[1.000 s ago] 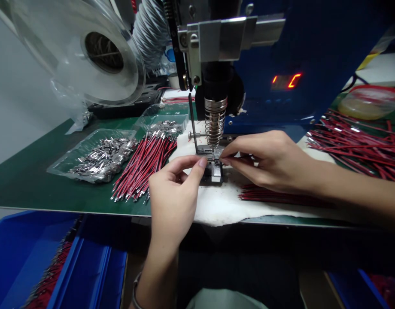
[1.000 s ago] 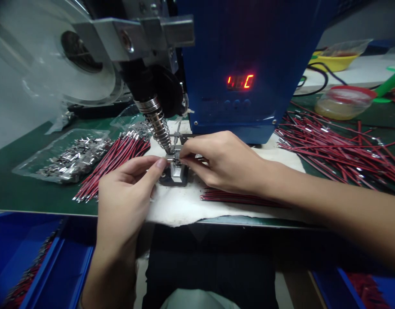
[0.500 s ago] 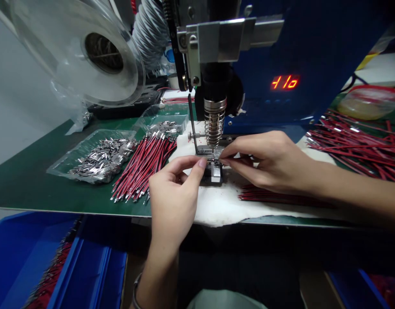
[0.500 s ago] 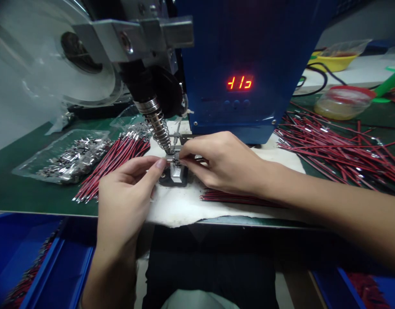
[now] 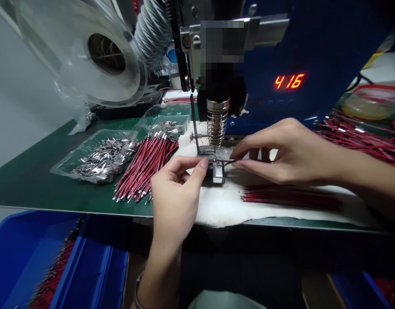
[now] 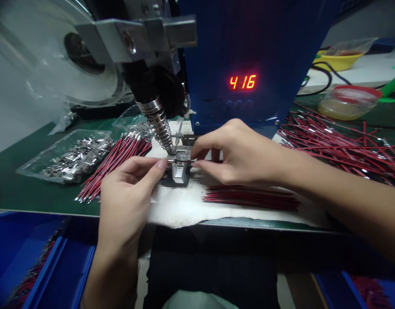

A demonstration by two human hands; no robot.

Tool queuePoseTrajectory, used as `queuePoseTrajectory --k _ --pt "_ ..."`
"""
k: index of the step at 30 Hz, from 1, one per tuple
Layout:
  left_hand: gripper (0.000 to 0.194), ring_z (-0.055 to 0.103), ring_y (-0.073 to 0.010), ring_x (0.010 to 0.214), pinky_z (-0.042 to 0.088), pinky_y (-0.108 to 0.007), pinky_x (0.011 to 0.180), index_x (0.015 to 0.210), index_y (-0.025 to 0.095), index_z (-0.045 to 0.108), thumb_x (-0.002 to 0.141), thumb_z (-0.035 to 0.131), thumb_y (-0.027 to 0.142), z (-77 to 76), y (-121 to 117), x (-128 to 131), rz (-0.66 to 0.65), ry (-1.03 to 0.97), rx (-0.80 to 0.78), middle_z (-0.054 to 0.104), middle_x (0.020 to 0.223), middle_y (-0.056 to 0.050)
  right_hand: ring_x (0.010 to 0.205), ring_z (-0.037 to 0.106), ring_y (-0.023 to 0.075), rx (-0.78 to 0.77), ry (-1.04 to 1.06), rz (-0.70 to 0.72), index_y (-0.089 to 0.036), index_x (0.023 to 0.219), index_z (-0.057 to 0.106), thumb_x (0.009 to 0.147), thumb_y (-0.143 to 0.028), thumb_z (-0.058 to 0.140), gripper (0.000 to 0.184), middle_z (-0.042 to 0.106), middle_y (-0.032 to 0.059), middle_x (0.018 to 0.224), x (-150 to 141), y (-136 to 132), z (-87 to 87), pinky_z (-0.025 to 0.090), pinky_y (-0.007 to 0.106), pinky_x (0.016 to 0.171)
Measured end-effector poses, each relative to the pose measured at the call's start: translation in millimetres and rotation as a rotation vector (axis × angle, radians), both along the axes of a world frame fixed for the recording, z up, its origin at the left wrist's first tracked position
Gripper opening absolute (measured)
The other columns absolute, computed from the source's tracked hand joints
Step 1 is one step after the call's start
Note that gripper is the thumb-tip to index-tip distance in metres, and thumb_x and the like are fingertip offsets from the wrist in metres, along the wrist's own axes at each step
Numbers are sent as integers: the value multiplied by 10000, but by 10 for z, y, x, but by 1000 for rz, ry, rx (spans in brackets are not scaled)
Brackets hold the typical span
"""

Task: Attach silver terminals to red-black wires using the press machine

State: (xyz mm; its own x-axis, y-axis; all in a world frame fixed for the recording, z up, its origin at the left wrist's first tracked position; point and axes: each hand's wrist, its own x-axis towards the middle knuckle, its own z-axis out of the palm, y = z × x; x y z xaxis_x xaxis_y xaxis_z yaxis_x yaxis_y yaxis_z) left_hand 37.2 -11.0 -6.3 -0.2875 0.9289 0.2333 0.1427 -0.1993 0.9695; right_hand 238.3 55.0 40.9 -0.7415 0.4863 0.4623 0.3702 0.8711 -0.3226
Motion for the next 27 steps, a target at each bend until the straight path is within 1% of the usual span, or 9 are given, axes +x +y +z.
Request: queuePoseTrajectory --k 5,9,14,18,23,27 --pt "197 624 -134 691 461 -207 600 846 189 750 791 744 379 -8 6 -3 21 18 4 697 744 -28 572 644 102 6 -16 -15 -158 842 761 818 -153 630 134 753 25 745 30 3 27 455 201 506" --pt "197 628 -135 690 464 -205 599 845 204 758 797 737 394 -9 15 -8 13 18 8 700 735 -21 571 626 99 -8 5 -11 -142 863 757 830 -149 621 140 746 29 747 -19 -21 -14 430 209 503" --pt "185 643 -143 712 473 -211 614 844 210 761 782 755 384 -8 18 -13 14 13 8 730 790 -30 601 628 117 -19 41 -29 -125 891 756 854 -140 607 154 744 42 765 -85 -55 -68 430 237 539" --pt "178 637 -138 694 465 -208 600 836 208 762 777 761 376 -8 16 -15 14 14 11 728 773 -31 612 619 109 -1 54 -11 -105 912 754 865 -124 599 163 738 45 773 -122 -67 -76 431 231 561" --pt "174 624 -128 674 456 -204 587 840 206 762 782 756 369 -10 15 -13 3 6 18 720 757 -29 597 585 95 43 56 -13 -106 917 744 881 -141 604 149 728 41 769 -155 -72 -91 415 228 561" --pt "167 624 -129 671 452 -206 581 839 215 764 790 747 374 -13 14 -11 7 16 21 719 755 -23 628 607 116 44 52 -43 -127 917 738 883 -137 601 141 734 41 791 -183 -80 -103 422 245 582"
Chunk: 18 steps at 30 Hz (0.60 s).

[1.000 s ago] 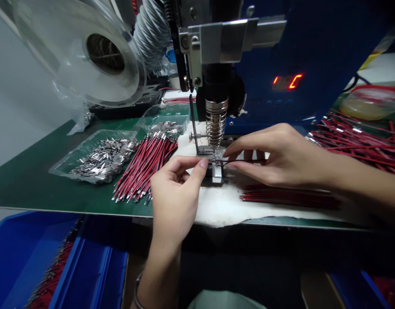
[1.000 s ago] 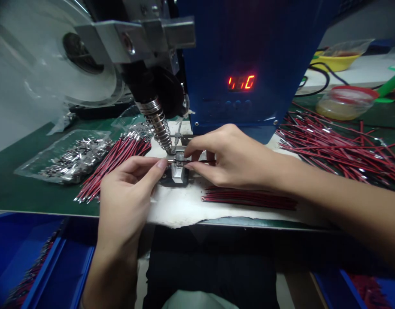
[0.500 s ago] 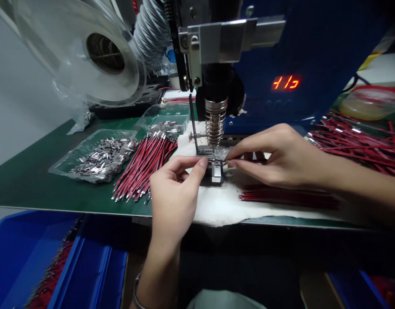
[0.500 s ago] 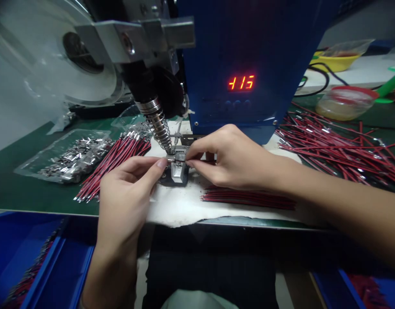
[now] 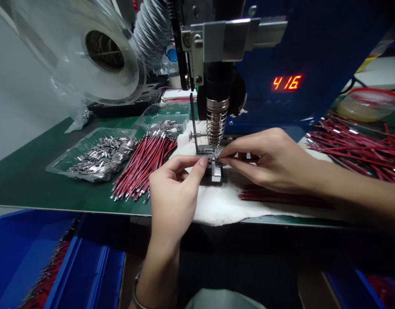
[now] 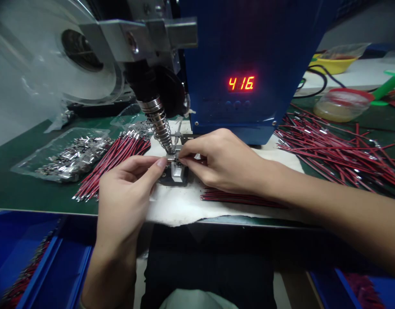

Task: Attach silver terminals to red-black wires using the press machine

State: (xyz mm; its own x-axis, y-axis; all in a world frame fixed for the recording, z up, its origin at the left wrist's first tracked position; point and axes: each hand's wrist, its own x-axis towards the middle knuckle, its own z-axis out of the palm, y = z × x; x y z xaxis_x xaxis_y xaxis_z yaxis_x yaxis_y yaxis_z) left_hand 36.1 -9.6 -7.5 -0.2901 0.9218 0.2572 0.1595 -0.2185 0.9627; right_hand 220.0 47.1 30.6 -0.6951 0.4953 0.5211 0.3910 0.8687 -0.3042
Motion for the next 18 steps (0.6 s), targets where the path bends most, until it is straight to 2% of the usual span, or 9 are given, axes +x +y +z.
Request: queuePoseTrajectory --k 18 --pt "174 529 -89 586 379 -201 526 838 197 749 801 739 367 27 -2 15 2 17 5 701 739 -8 672 608 147 89 -60 0 -107 947 685 880 -99 563 140 703 58 816 21 -9 -29 402 253 599"
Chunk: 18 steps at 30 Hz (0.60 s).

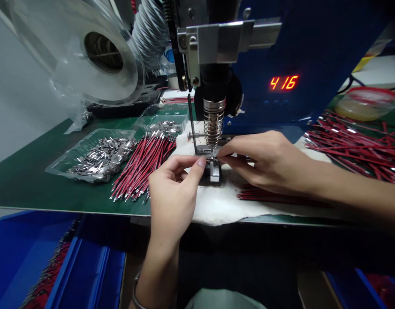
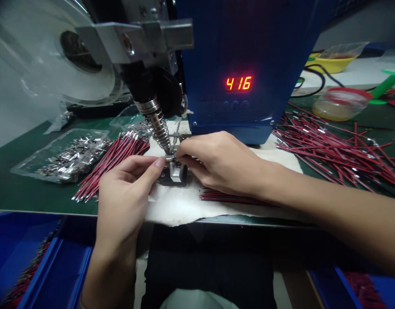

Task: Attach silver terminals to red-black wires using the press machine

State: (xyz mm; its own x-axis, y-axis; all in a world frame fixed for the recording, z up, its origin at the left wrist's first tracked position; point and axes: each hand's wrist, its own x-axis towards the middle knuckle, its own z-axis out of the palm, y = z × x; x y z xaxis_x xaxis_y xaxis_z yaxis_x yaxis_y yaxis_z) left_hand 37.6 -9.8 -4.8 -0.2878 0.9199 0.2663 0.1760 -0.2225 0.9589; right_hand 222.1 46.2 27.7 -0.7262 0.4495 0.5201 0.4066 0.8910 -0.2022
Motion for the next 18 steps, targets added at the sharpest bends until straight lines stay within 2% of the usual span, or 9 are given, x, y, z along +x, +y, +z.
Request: queuePoseTrajectory --k 5,11,18 --pt "170 489 -81 558 366 -198 509 833 182 734 800 740 349 5 -6 3 0 6 20 671 709 -2 678 616 156 -7 0 9 -136 961 678 883 -101 554 151 708 59 833 4 3 1 405 260 607" --pt "203 479 -97 548 339 -217 495 836 171 737 788 742 369 2 -7 -3 5 16 -2 661 696 -21 684 623 173 -58 -25 -50 -189 967 685 895 -146 538 169 712 52 853 -5 -12 -3 404 278 613" --pt "204 459 -95 534 325 -221 480 850 181 742 797 731 378 7 -15 -1 11 52 -3 665 697 -20 696 617 145 -189 51 -91 -145 967 717 895 -169 569 167 719 40 837 -35 -40 20 409 257 622"
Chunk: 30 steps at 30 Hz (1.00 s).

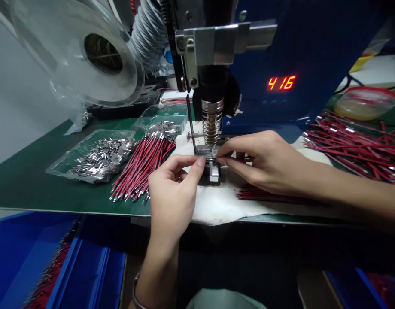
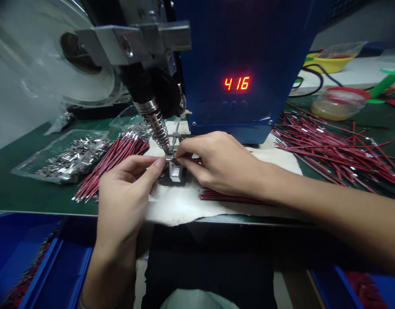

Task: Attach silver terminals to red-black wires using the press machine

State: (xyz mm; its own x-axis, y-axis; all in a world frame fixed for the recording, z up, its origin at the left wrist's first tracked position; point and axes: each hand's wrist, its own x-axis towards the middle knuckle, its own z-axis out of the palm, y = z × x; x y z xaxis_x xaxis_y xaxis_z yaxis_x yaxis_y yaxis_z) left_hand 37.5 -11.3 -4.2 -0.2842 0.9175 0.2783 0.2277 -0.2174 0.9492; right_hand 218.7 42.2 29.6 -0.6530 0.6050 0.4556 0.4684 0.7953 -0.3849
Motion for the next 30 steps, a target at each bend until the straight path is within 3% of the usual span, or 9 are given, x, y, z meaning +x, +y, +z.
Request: queuePoseTrajectory --k 6,13,30 --pt "185 456 -92 534 336 -213 473 843 188 741 803 724 368 2 -3 1 8 19 6 656 683 -14 617 580 99 -37 56 26 -140 903 719 880 -124 591 130 706 5 766 -10 11 10 406 227 594" --pt "189 463 -94 532 335 -214 472 837 188 731 801 727 373 8 0 4 3 11 -3 668 694 -18 589 605 116 91 81 38 -155 915 721 849 -118 617 129 730 16 769 2 12 -27 437 240 549" --pt "216 506 -107 557 340 -229 490 849 182 750 790 737 390 -16 10 -3 3 -16 -10 681 721 -35 617 635 127 132 44 13 -158 886 718 859 -135 616 108 738 18 769 -3 2 -12 437 251 549"
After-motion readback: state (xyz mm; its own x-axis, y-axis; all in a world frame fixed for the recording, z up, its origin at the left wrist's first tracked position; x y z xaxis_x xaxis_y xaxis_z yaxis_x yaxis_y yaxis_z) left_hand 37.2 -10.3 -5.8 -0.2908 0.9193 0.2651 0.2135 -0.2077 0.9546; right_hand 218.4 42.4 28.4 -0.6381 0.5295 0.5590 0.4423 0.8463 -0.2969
